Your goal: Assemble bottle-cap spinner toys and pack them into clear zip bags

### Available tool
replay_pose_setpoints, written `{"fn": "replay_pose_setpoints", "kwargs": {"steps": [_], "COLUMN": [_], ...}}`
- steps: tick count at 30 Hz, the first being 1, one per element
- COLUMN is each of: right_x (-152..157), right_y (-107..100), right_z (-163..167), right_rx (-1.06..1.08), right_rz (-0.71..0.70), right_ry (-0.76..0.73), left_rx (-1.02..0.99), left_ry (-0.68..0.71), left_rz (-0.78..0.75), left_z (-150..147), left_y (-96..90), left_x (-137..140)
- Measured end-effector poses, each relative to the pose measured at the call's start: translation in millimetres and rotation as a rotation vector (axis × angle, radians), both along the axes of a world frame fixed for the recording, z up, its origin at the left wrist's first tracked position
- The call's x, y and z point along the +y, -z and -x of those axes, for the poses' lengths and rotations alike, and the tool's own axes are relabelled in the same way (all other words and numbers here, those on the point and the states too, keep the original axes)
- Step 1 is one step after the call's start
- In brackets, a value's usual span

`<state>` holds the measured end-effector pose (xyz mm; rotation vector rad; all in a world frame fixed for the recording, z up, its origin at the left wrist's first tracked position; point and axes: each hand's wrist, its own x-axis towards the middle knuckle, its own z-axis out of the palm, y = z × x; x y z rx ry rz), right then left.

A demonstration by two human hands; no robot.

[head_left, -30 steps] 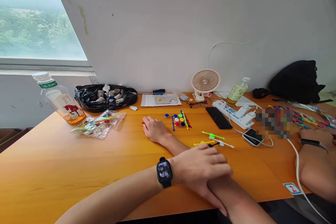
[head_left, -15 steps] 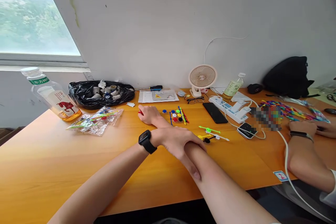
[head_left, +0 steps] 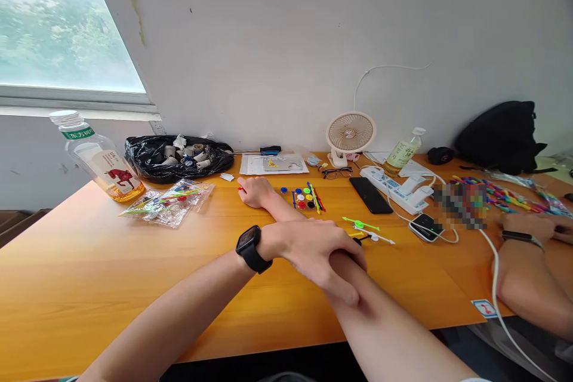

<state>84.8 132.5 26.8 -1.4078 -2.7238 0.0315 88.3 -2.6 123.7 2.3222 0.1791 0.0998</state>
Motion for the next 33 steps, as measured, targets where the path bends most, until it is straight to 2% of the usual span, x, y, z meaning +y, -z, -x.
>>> {"fn": "replay_pose_setpoints", "kwargs": {"steps": [19, 25, 33], "right_x": [-1, 0, -1], "right_y": [5, 7, 8], "right_z": [-2, -3, -3], "right_rx": [0.033, 0.039, 0.034], "right_rz": [-0.021, -0.013, -0.012], "right_ry": [0.018, 0.016, 0.037], "left_rx": [-0.049, -0.086, -0.132], "left_ry": [-0.027, -0.039, -0.018], "left_rz": [0.061, -0.033, -0.014], "left_z": [-3, -4, -4], "left_y": [9.4, 8.9, 16.1], "left_x": [5, -2, 2]}}
